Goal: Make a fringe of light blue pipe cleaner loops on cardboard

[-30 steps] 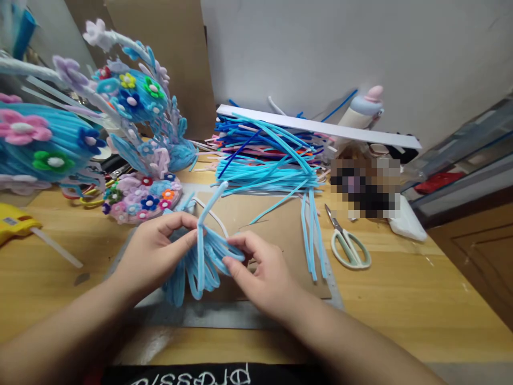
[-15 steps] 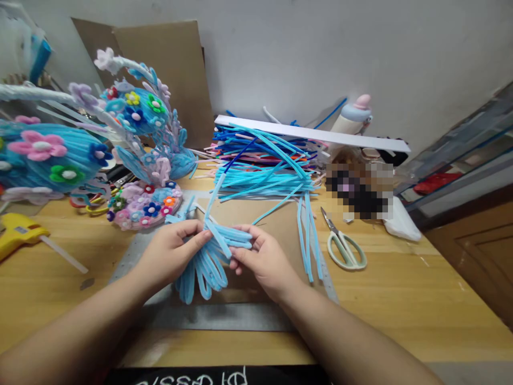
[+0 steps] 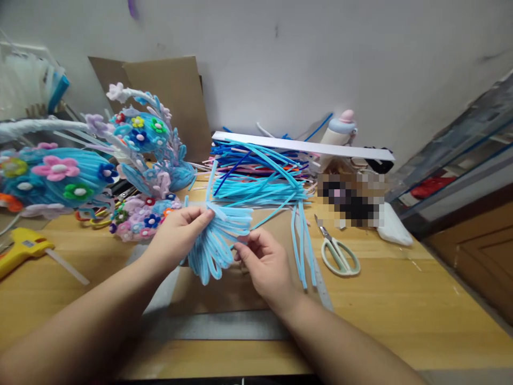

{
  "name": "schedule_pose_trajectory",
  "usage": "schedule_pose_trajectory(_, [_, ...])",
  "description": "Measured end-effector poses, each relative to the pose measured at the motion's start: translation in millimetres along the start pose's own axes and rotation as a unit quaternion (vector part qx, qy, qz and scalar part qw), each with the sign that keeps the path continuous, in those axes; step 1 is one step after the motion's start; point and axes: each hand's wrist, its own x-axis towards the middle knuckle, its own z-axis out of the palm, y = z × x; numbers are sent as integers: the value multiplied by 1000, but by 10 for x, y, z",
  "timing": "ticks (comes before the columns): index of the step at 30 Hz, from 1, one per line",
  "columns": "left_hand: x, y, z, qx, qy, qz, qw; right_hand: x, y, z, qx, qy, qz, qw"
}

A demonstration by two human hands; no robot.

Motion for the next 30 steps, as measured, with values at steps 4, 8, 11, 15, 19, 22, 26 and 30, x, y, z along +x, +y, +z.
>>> schedule_pose_trajectory(4, [-3, -71, -14, -14, -58, -17, 998, 18, -43, -8, -2, 30, -29, 999])
schedule_pose_trajectory(8, [-13, -142, -61, -2, -35, -48, 998, 45, -27, -21, -16, 33, 4, 999])
schedule_pose_trajectory(11, [-23, -158, -69, 13, 1, -35, 999, 50, -12, -39, -41, 24, 33, 998])
schedule_pose_trajectory(15, [-29, -156, -69, 50, 36, -12, 998, 51, -9, -64, -76, -3, -11, 997])
schedule_pose_trajectory(19, [-33, -162, -81, 78, 28, 13, 996, 80, 35, -72, -52, -32, 9, 998])
schedule_pose_trajectory(22, [-34, -171, -86, 121, 31, 55, 991, 113, 67, -84, -54, -75, 43, 995])
schedule_pose_trajectory(26, [-39, -193, -83, 189, 36, 90, 977, 110, 29, -129, -181, -111, -7, 977])
schedule_pose_trajectory(30, [-52, -222, -75, 264, 51, 140, 953, 61, -37, -151, -289, -125, -81, 946])
